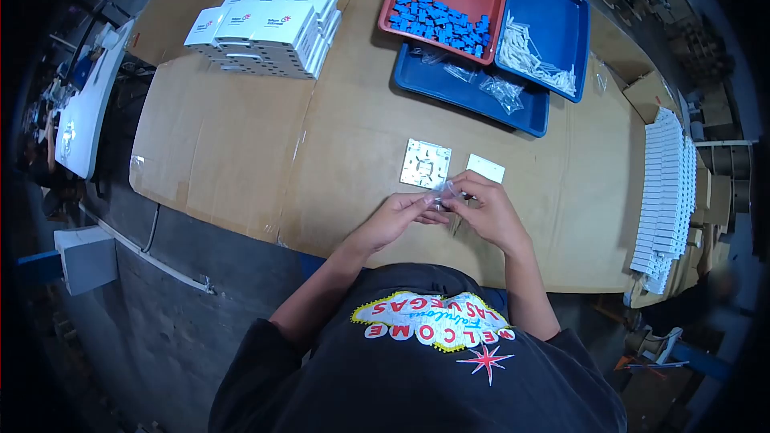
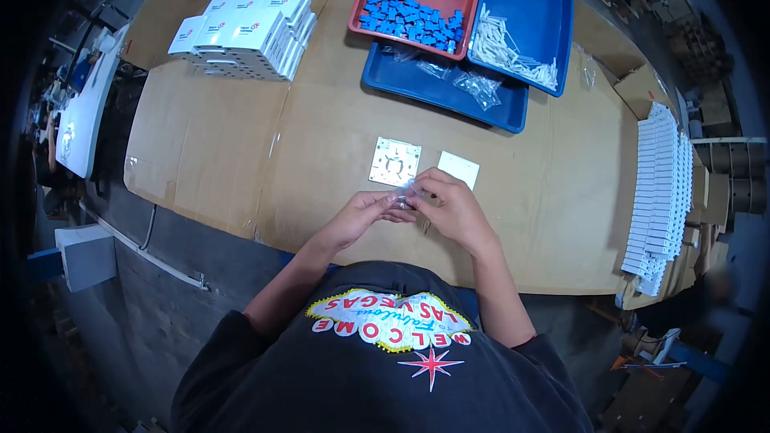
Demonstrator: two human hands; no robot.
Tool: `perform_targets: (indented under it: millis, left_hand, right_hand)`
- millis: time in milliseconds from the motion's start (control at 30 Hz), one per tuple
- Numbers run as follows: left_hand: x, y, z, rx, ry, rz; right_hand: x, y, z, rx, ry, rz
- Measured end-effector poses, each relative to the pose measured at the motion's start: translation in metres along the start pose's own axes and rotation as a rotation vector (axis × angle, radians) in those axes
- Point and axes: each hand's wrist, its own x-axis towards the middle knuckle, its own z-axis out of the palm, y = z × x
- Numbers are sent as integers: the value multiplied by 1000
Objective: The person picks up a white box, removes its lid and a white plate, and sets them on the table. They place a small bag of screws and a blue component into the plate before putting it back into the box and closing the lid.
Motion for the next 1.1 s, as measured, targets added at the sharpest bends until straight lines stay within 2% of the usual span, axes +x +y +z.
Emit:
perform_targets:
  millis: [167, 367, 467, 567, 733, 867, 1033, 1100]
  left_hand:
    - [-4, 10, 12, 173, 90, 78]
    - [-1, 7, 9, 212, 99, 136]
    - [-5, 12, 7, 64, 71, 72]
    - [0, 4, -4, -225, 20, -23]
    - [5, 2, -5, -300, 16, -83]
    - [8, 1, 0, -243, 10, -23]
    - [7, -4, -3, -256, 3, -105]
    - [6, -3, 0, -260, -9, -107]
  right_hand:
    - [3, -7, 0, -9, 58, 13]
    - [2, -1, 2, 87, 57, 36]
    - [1, 8, 2, 202, 38, -33]
    - [1, 6, 1, 246, -7, -52]
    - [2, -9, 3, 339, -109, 11]
    - [3, 1, 6, 223, -166, -64]
    - [2, 2, 8, 15, -223, -219]
    - [1, -6, 5, 57, -297, -111]
